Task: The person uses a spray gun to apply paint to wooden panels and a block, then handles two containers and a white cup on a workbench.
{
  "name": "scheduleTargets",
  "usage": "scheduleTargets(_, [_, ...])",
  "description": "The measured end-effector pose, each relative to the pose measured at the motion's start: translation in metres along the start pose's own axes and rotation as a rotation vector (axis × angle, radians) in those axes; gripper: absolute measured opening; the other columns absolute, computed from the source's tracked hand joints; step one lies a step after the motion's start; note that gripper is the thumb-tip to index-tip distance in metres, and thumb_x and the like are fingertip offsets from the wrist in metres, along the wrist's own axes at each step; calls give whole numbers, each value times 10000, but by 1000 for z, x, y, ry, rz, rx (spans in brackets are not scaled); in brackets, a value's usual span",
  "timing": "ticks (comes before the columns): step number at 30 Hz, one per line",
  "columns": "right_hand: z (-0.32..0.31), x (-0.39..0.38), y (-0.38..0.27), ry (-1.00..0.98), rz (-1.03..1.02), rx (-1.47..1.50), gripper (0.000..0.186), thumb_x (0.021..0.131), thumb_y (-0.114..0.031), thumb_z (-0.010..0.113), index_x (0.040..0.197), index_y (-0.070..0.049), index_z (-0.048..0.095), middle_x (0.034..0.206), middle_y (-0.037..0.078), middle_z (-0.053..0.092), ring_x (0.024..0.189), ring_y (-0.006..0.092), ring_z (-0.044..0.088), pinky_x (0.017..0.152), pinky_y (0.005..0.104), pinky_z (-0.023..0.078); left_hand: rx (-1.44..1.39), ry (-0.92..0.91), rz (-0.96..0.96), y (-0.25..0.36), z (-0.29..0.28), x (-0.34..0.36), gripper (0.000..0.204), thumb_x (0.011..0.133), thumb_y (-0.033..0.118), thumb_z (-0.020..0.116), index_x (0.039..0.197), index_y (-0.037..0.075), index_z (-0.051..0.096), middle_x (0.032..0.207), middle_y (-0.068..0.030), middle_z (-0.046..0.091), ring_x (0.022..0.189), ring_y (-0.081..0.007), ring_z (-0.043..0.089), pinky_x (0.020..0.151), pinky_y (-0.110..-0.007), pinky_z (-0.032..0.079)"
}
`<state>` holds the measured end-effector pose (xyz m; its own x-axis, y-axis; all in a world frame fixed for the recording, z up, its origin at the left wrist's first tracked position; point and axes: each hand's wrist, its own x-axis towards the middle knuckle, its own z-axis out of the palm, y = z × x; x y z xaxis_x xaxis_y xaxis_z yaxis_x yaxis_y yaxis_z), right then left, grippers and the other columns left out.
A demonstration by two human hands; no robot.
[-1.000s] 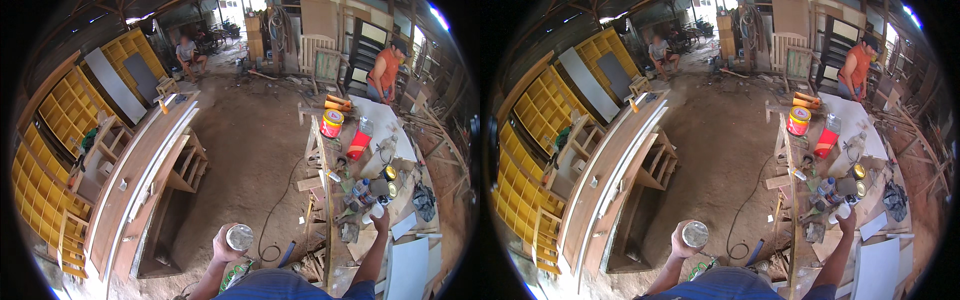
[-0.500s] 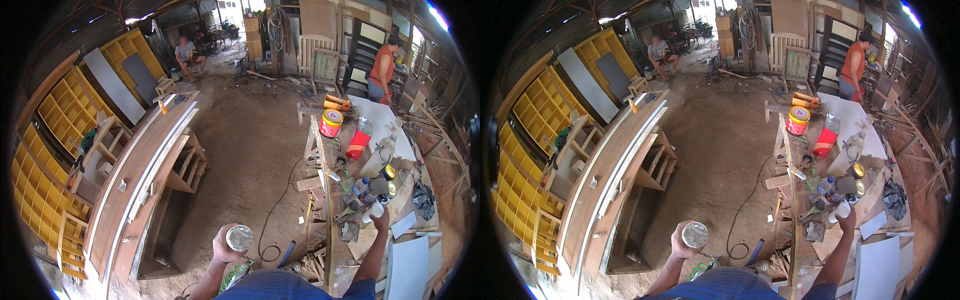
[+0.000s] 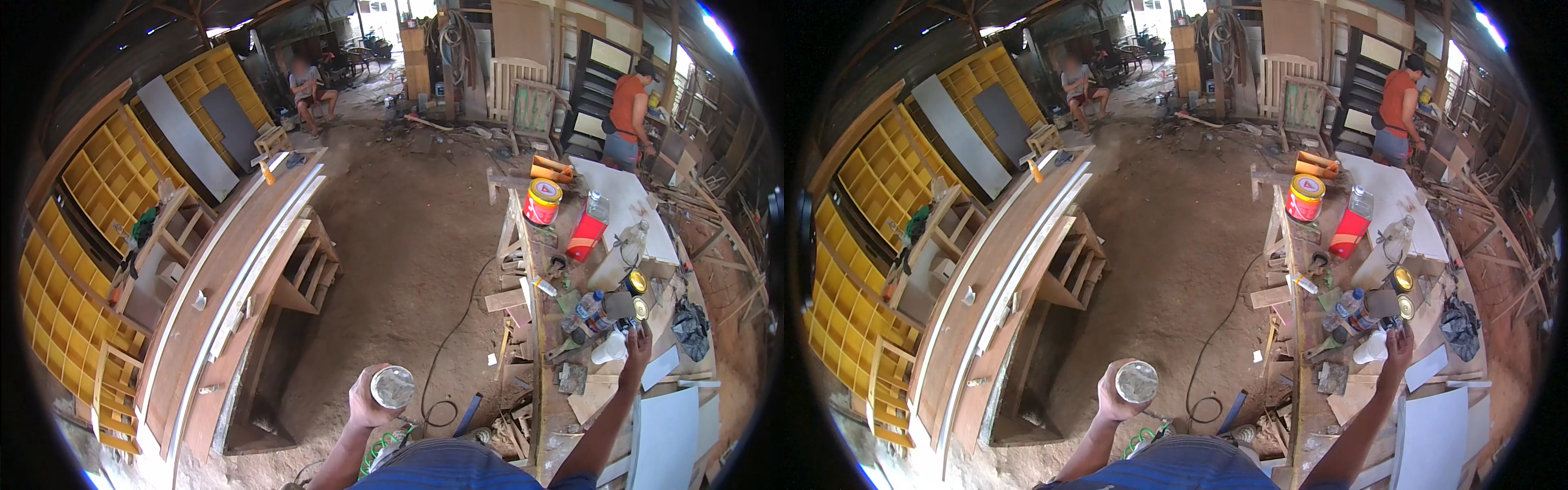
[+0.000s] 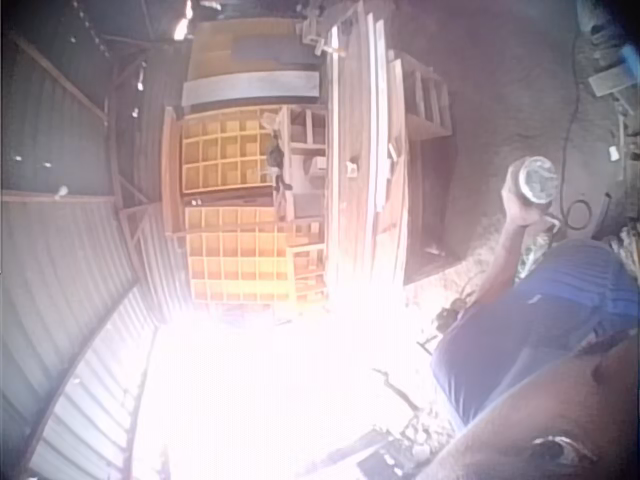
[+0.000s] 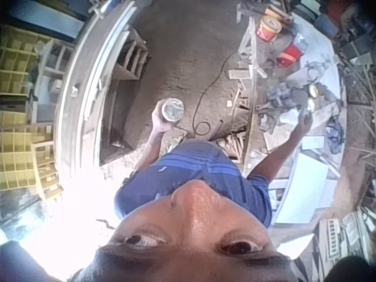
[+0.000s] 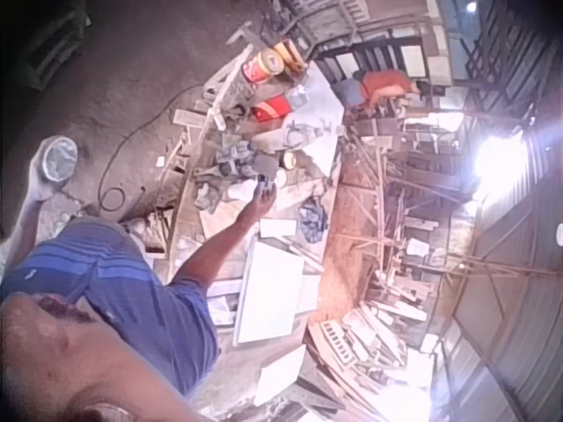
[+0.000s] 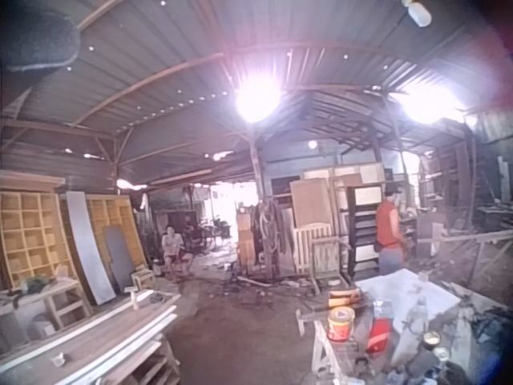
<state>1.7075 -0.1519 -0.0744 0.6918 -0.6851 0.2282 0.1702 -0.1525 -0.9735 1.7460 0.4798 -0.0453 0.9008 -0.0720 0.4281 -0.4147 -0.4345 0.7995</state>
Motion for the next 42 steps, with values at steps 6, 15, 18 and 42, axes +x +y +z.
scheduleTargets(6, [100,-60,-55,-305,44,549,541,1110,-235,545,1602,-57,406,1499,176,593,1422,320,563,1098,456,496,-7,2,4,-4,-9,-2,751,578,165,935,1255,36,638,1093,-138,750,994,-308,756,881,-395,602])
scheduleTargets(15, [229,-124,-108,-583,271,944,778,1068,-429,578,1673,-88,226,1571,218,516,1499,493,411,1231,567,343,-132,7,9,-16,-28,-8,721,603,163,925,1248,20,635,1070,-142,754,952,-301,764,856,-390,612])
scheduleTargets(18, [259,-140,-120,-688,325,1014,755,1091,-439,523,1677,-77,213,1581,226,501,1528,472,380,1214,566,346,-83,25,15,-19,-36,-11,691,621,159,920,1238,15,643,1060,-143,756,949,-308,764,859,-391,612])
scheduleTargets(42, [431,-355,-153,-835,-513,-176,750,852,-403,859,1454,-54,580,1553,322,470,1424,501,482,1203,609,354,41,-5,44,-43,-79,-20,618,775,322,859,1278,47,628,1125,-172,732,976,-394,746,787,-469,605])
